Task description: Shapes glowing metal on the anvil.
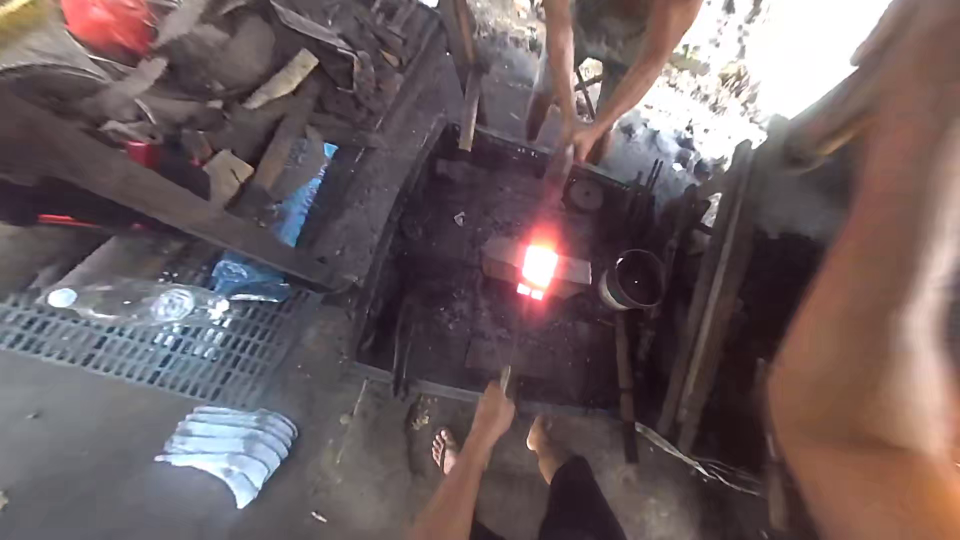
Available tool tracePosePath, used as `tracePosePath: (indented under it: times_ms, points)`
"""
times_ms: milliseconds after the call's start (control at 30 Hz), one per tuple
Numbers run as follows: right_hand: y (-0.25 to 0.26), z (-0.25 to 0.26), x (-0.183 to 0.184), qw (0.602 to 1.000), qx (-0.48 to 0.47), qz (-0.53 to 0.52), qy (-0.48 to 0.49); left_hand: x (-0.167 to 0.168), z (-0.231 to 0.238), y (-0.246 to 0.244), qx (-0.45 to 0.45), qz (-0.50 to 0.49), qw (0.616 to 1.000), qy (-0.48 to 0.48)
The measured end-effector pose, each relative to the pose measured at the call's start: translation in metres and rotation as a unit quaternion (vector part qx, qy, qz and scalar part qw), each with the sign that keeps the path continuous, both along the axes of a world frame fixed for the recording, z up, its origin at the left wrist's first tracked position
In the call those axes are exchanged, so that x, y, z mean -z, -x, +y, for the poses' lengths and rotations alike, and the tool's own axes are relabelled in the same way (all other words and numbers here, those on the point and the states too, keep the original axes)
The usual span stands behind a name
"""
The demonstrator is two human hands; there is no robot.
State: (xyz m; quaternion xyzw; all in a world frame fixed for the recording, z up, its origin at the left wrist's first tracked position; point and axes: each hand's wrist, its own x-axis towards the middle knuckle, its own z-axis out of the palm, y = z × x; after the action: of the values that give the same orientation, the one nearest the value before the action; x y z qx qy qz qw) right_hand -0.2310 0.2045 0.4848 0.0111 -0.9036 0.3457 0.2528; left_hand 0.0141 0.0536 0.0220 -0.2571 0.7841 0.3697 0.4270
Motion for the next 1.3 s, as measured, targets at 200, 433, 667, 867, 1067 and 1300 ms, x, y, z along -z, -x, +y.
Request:
tracePosePath:
  times_ms: [200,433,667,867,1067,1300]
  points:
    - [-0.047,0.018,0.41,0.874,0.015,-0.45,0.186,-0.006,0.007,-0.004,0.003,-0.012,1.0,0.002]
    - [-0.072,0.033,0.172,0.875,-0.043,-0.461,0.14,-0.005,0.0,-0.002,0.0,0.014,1.0,-0.011]
    - [-0.021,0.05,-0.037,0.99,-0.102,-0.07,-0.072,-0.005,-0.004,0.0,0.013,0.007,1.0,0.002]
    - [0.022,0.014,0.164,0.998,-0.044,0.023,0.05,0.003,0.011,0.005,0.017,-0.022,1.0,0.012]
    - [0.006,0.024,0.392,0.791,0.027,-0.577,0.204,-0.019,0.007,0.004,0.002,0.015,1.0,-0.007]
    - [-0.06,0.046,0.114,0.917,-0.044,-0.38,0.114,-0.014,-0.003,0.002,-0.004,0.013,1.0,-0.012]
